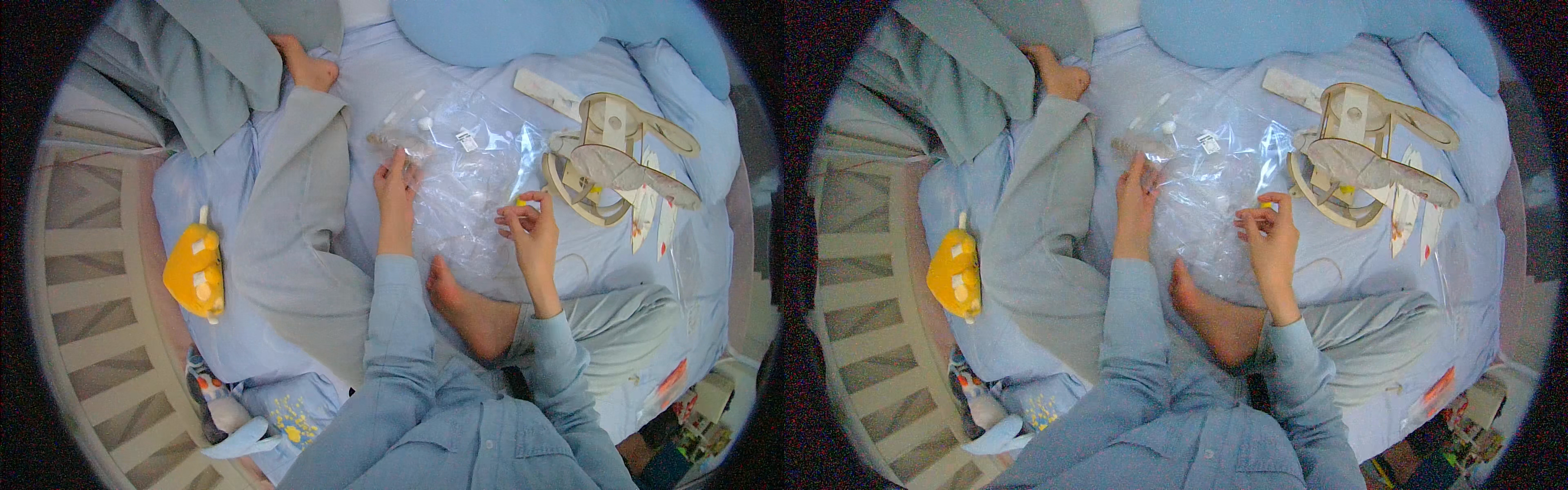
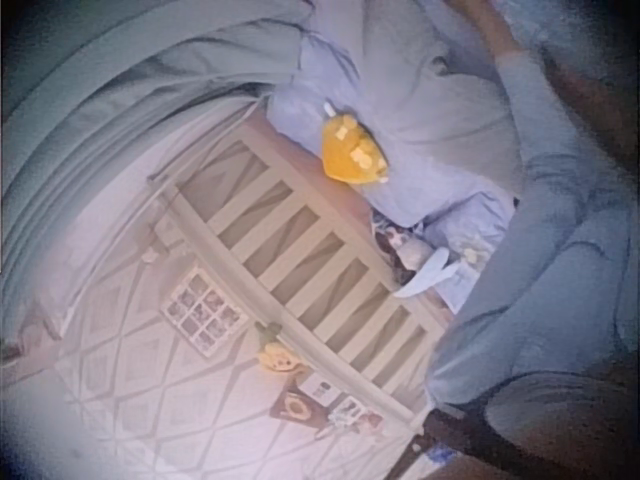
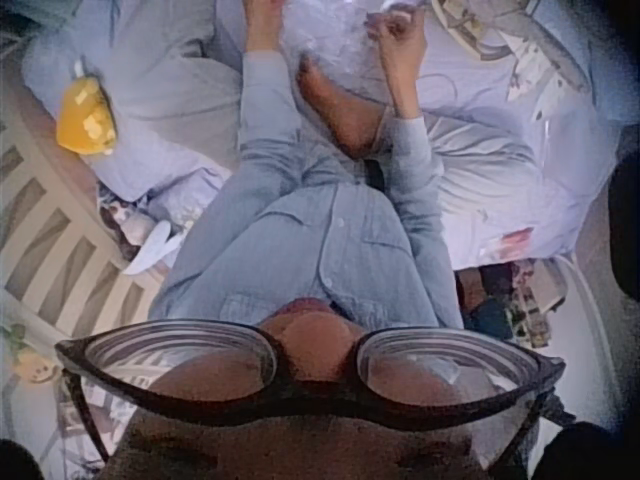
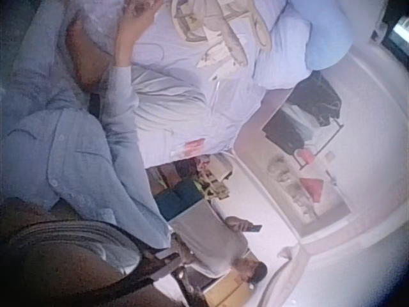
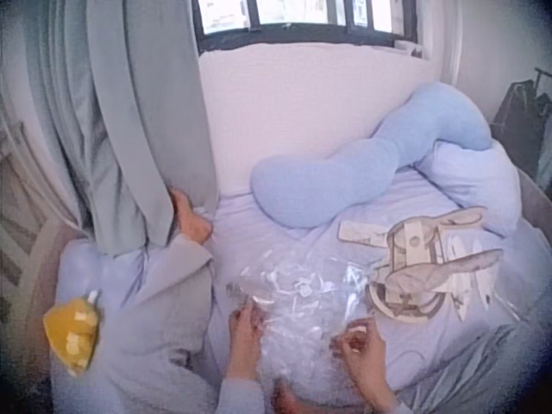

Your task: The person assembles a wooden model kit on a bed, inserting small yellow components into a circular frame and attaching decorative paper sails. The person handles the frame, paper pieces, and small plastic parts by hand.

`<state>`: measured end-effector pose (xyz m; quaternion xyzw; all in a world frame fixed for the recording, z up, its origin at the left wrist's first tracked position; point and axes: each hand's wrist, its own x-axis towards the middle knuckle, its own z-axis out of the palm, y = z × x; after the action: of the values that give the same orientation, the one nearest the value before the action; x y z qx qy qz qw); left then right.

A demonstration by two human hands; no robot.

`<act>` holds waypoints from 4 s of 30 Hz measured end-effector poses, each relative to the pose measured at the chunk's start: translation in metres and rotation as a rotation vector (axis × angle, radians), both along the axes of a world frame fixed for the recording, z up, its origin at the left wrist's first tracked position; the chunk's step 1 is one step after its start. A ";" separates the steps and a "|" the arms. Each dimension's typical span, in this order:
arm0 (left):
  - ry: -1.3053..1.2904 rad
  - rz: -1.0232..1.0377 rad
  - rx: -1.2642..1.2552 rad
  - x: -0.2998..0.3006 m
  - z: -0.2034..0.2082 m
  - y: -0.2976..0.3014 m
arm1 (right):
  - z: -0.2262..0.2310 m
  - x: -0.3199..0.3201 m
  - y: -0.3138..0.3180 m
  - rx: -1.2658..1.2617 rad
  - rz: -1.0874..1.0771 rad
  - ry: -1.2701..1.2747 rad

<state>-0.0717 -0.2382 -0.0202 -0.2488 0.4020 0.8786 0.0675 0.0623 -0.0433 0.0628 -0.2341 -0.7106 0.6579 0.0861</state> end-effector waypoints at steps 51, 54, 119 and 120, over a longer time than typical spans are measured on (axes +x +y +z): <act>-0.075 0.102 0.076 -0.006 -0.015 -0.009 | -0.024 -0.020 -0.023 1.204 0.274 -0.248; 0.010 0.181 0.187 -0.008 -0.021 -0.014 | -0.020 -0.020 -0.016 1.047 0.242 -0.109; 0.088 0.295 0.273 0.000 -0.011 -0.004 | -0.016 -0.168 -0.065 -0.128 0.521 -0.257; 0.125 0.271 0.277 0.001 -0.008 -0.002 | -0.003 -0.154 -0.056 -0.136 0.504 -0.285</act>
<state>-0.0711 -0.2400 -0.0286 -0.2340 0.2434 0.9403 -0.0428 -0.0920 -0.0993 0.0598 -0.1456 -0.7056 0.6651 -0.1962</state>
